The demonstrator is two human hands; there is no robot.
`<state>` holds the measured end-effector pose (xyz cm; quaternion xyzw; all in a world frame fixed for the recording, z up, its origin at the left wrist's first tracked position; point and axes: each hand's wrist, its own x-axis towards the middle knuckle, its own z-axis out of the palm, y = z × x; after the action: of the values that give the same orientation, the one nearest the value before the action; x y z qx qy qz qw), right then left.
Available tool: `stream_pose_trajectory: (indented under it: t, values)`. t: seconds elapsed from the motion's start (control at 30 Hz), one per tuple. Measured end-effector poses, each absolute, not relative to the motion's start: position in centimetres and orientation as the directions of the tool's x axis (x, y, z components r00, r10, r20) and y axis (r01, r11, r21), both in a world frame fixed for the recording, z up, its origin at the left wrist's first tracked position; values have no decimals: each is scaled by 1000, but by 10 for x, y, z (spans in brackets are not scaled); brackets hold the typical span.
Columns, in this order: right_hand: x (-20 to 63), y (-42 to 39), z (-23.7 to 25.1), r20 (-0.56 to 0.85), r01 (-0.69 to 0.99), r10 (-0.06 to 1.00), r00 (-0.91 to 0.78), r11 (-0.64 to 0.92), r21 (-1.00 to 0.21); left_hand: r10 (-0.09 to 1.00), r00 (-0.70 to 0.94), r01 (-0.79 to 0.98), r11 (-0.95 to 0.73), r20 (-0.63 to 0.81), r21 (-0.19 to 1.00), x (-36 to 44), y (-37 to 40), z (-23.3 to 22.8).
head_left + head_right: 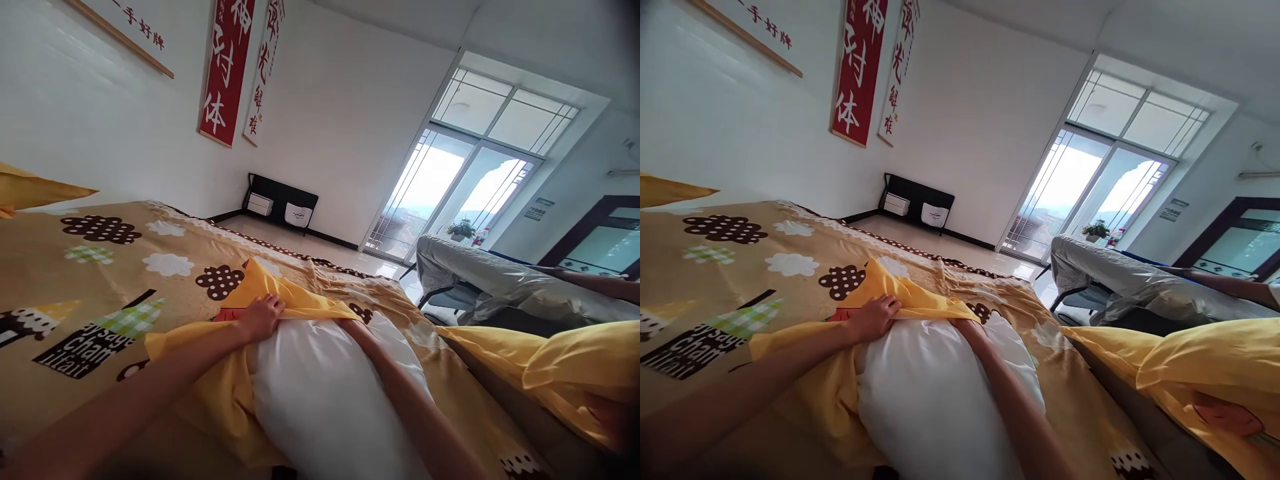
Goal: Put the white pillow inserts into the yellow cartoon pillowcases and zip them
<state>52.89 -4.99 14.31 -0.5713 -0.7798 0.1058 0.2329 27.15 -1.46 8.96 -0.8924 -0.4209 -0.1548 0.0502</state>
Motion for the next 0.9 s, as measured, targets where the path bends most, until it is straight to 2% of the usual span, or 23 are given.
stream_pose_trajectory:
  t: [0.07, 0.17, 0.27, 0.33, 0.43, 0.5, 0.6, 0.63, 0.7, 0.77, 0.8, 0.9]
  values:
    - [530, -75, 144, 236, 851, 943, -236, 318, -418, 813, 510, 820, -558, 280, 126, 248, -11, 75]
    - [512, -136, 126, 271, 861, 912, -307, 388, -330, 857, 444, 849, -496, 262, 181, 228, -16, 64]
    - [483, -197, 82, 261, 810, 815, -518, 565, -157, 838, 464, 846, -515, 287, 136, 224, -24, 65]
    - [470, -218, 49, 253, 795, 776, -578, 605, -37, 816, 500, 837, -541, 289, 80, 224, -29, 71]
    - [472, -206, 22, 372, 846, 763, -528, 509, 159, 782, 558, 801, -595, 278, 66, 223, -32, 81]
    - [483, -180, 25, 479, 852, 705, -523, 454, 261, 741, 587, 763, -641, 327, 83, 223, -34, 85]
    - [501, -135, 49, 476, 771, 607, -636, 530, 354, 627, 632, 700, -714, 456, 11, 223, -37, 88]
    - [505, -122, 58, 442, 738, 592, -674, 569, 363, 571, 680, 657, -753, 459, -35, 224, -39, 90]
    - [511, -100, 75, 376, 703, 595, -710, 622, 344, 450, 812, 518, -849, 371, -104, 225, -44, 93]
    - [513, -83, 89, 326, 713, 635, -701, 638, 291, 375, 890, 412, -905, 260, -104, 227, -51, 98]
    - [513, -76, 96, 295, 722, 659, -691, 642, 256, 379, 899, 406, -909, 219, -90, 228, -56, 102]
    - [504, -62, 111, 195, 743, 717, -669, 650, 157, 490, 865, 498, -864, 103, -70, 239, -74, 112]
